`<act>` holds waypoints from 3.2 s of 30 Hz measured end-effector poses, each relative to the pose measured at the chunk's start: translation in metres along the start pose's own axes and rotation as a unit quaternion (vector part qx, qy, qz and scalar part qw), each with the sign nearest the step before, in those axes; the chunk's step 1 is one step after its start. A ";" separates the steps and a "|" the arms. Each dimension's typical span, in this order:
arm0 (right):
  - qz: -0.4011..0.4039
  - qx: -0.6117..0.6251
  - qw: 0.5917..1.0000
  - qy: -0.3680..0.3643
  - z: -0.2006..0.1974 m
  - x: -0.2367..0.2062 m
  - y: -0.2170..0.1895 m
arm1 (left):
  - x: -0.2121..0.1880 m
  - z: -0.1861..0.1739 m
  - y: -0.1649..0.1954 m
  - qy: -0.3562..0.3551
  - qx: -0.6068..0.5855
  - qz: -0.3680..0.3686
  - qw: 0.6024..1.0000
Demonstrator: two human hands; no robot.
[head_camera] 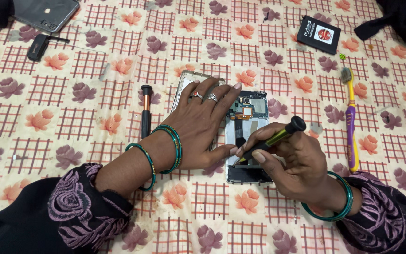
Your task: The person works on a disassembled smartphone lying on a table, prying at the frame with a screwdriver and brushing the internal components and back cover with a toothbrush. They lift off the phone's back cover, brush its inside, then resume prying and unscrewing parts of the frame.
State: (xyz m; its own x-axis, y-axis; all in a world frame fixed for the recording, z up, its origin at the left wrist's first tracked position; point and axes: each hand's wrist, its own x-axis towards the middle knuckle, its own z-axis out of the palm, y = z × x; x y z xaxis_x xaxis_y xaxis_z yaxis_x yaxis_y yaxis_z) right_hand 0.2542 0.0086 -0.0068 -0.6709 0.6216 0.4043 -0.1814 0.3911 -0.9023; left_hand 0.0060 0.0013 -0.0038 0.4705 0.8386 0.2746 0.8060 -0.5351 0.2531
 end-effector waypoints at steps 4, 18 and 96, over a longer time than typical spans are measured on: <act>0.013 0.001 1.000 0.001 -0.001 0.000 -0.003 | 0.000 0.000 0.000 0.005 0.002 0.003 1.000; 0.009 -0.065 0.997 0.032 -0.012 -0.002 -0.004 | 0.000 -0.002 0.001 -0.002 -0.009 -0.001 1.000; -0.146 -0.278 0.949 -0.020 -0.017 0.024 -0.006 | 0.002 0.003 0.001 0.016 0.013 0.000 1.000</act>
State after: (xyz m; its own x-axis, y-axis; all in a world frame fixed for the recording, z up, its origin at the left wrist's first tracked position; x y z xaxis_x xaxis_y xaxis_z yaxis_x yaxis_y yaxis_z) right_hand 0.2517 0.0323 0.0107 -0.6800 0.4094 0.6082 0.0366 0.8475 -0.5295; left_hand 0.0090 0.0029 -0.0061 0.4585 0.8348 0.3049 0.8156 -0.5315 0.2288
